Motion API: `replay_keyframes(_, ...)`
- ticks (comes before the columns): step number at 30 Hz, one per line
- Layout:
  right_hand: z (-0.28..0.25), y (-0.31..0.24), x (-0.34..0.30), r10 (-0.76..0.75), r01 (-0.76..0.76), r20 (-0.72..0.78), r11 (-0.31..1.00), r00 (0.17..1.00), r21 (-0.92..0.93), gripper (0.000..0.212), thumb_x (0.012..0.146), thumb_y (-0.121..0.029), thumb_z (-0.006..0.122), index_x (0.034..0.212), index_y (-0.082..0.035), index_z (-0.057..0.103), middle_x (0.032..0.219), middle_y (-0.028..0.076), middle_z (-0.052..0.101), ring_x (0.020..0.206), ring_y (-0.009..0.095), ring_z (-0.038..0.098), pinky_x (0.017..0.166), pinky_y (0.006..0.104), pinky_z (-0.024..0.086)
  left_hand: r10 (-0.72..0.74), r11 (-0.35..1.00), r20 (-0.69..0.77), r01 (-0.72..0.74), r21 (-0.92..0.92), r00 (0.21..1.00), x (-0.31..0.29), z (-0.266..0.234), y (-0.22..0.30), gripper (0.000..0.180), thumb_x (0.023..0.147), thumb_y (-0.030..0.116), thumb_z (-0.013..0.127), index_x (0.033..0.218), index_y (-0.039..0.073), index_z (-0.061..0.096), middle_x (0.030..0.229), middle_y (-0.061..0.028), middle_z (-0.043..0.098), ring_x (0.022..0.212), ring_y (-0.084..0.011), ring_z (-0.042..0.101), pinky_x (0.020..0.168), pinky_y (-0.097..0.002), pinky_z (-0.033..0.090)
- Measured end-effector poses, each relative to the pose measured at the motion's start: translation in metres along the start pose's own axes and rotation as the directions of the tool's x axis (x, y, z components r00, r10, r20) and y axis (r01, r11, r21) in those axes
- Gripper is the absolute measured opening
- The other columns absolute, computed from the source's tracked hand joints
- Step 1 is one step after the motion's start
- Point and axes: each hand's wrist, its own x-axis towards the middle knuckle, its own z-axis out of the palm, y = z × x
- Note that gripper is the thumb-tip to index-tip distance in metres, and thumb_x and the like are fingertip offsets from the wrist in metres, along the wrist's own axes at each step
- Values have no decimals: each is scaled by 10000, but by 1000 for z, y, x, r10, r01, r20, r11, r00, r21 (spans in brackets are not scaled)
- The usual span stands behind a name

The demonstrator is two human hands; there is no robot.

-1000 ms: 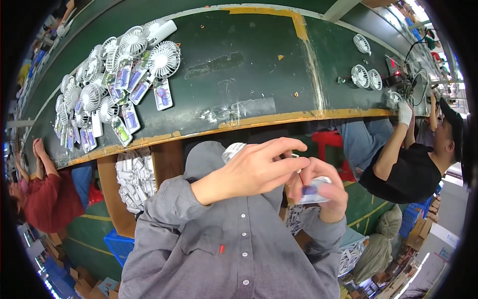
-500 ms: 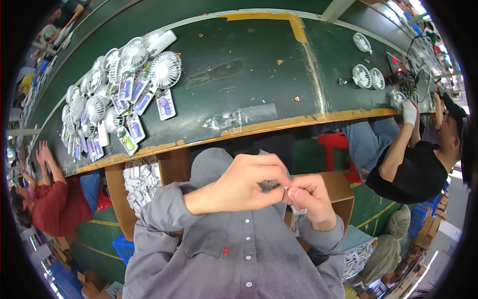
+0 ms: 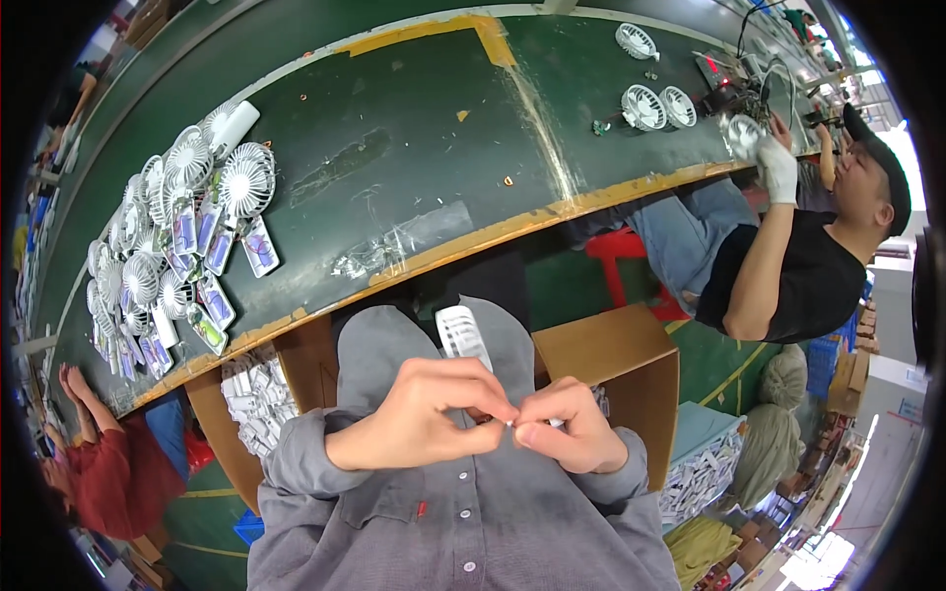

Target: The person assembles small white fans by hand from PCBs, batteries, and plastic casings, then sorts the completed fans into a cardboard box.

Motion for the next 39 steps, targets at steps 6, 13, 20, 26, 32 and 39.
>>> replay_keyframes(6,-16,14,-52,-187,301,-266,813,946,499,133,786,-48,632,689,33,591,545,134,544,483,209,477,472,348,357,-335,839,-213,187,-511,918,-7,-43,-22,178,715,-162,645,854,-52,667,881,-134,607,705,-179,645,607,-281,559)
replay_keyframes(13,-112,263,-271,620,-722,-589,687,518,88,341,885,-273,572,1064,5,656,731,135,650,705,245,635,683,349,517,-202,443,-156,-52,-895,967,13,-55,-25,153,755,-65,598,878,25,614,834,-127,550,586,-196,583,493,-276,440)
replay_keyframes(20,-40,160,-104,50,-311,-769,930,638,-197,914,764,-202,754,1494,16,248,1491,192,369,1387,299,361,1137,399,278,-259,-24,-101,-111,-994,961,53,-20,-44,164,858,44,538,980,111,624,912,-50,545,680,-127,475,542,-227,354)
replay_keyframes(26,4,76,51,-387,415,-563,906,731,-84,1212,662,-260,887,1517,-11,64,1527,227,235,1344,299,379,1100,417,339,-253,-212,-26,-82,-974,967,62,0,-34,169,864,53,500,994,56,607,914,-79,525,661,-119,465,505,-208,358)
replay_keyframes(32,-9,68,89,-381,301,-347,917,857,-263,1179,650,-315,895,1505,22,156,1374,152,386,1243,256,472,1016,373,422,-395,9,-265,-285,-959,880,74,-21,-25,195,924,80,499,1113,45,534,1010,-80,544,707,-125,516,607,-237,449)
replay_keyframes(39,-30,69,105,22,81,-121,626,992,775,960,842,-768,385,1387,22,416,1194,236,583,803,299,628,666,353,484,-170,955,-638,-34,-294,751,96,-57,-52,471,862,13,663,1296,32,481,1239,-97,561,1075,-192,595,861,-294,513)
